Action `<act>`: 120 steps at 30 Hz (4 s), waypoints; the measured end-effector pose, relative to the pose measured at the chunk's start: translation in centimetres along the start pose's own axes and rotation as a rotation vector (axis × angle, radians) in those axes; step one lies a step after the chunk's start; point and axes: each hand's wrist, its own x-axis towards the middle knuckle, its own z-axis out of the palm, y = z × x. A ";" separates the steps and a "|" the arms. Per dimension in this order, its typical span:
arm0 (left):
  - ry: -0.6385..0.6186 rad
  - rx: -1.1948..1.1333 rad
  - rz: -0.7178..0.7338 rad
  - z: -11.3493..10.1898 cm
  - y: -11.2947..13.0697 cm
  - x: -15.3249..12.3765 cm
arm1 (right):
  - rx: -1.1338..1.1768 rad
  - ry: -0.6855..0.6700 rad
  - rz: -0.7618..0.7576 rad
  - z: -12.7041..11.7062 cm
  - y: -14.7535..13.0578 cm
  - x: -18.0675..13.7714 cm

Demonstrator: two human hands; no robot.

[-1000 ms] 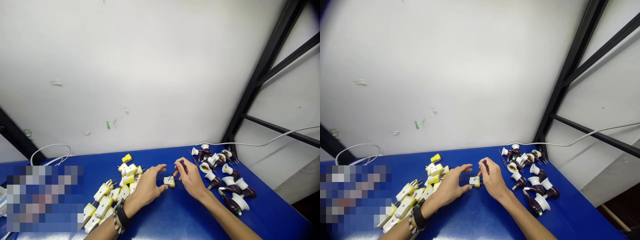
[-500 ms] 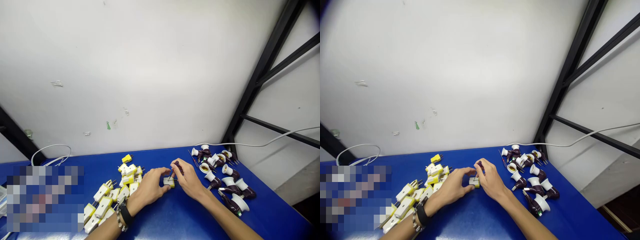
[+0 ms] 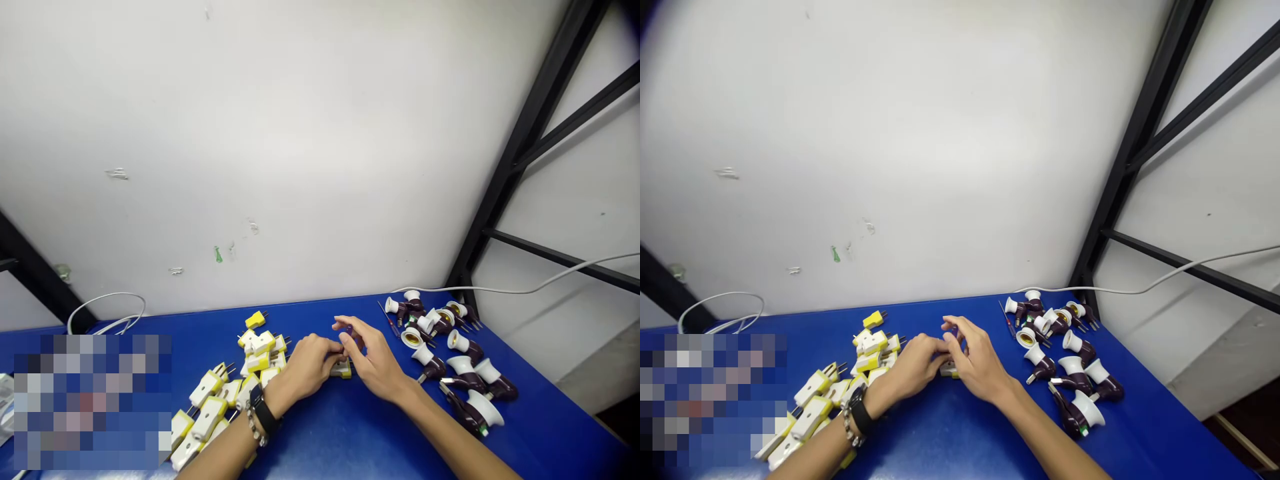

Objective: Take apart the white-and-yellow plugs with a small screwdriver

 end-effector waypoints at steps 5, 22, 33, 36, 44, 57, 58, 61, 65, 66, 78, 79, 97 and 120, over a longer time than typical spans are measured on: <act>0.006 -0.014 0.009 0.3 0.0 -0.2 | -0.027 0.000 0.004 -0.1 0.2 0.0; 0.098 -0.018 0.027 0.8 -0.5 -0.4 | 0.024 0.126 0.071 0.6 0.4 -0.2; 0.062 0.026 0.022 0.6 -0.1 -0.6 | -0.105 0.131 0.007 0.6 0.7 -0.4; 0.057 0.054 0.012 0.7 -0.4 -0.4 | -0.065 0.088 0.013 0.6 0.6 -0.4; 0.007 0.114 0.008 0.8 -0.7 -0.4 | -0.115 0.170 -0.009 0.6 1.1 -0.4; -0.033 0.184 0.002 0.7 -0.3 -0.6 | -0.119 0.154 -0.068 0.6 0.9 -0.4; -0.035 0.186 0.002 0.7 -0.3 -0.6 | -0.115 0.141 -0.073 0.5 0.9 -0.4; -0.037 0.185 0.008 0.7 -0.3 -0.6 | -0.123 0.145 -0.084 0.5 1.0 -0.3; -0.037 0.184 0.018 0.7 -0.2 -0.7 | -0.141 0.203 -0.082 0.5 1.2 -0.3; -0.036 0.184 0.019 0.7 -0.2 -0.8 | -0.138 0.198 -0.083 0.5 1.2 -0.3; -0.035 0.151 0.037 0.7 -0.3 -0.9 | -0.175 0.196 -0.108 0.8 1.4 -0.6; -0.035 0.152 0.036 0.7 -0.3 -0.9 | -0.172 0.196 -0.106 0.8 1.4 -0.6; -0.092 0.213 0.054 0.3 0.3 -1.5 | -0.244 0.267 0.018 -0.7 1.8 -0.2; 0.535 0.447 -0.265 -6.0 -6.2 -13.9 | -0.830 -0.150 0.074 -1.2 4.0 -1.0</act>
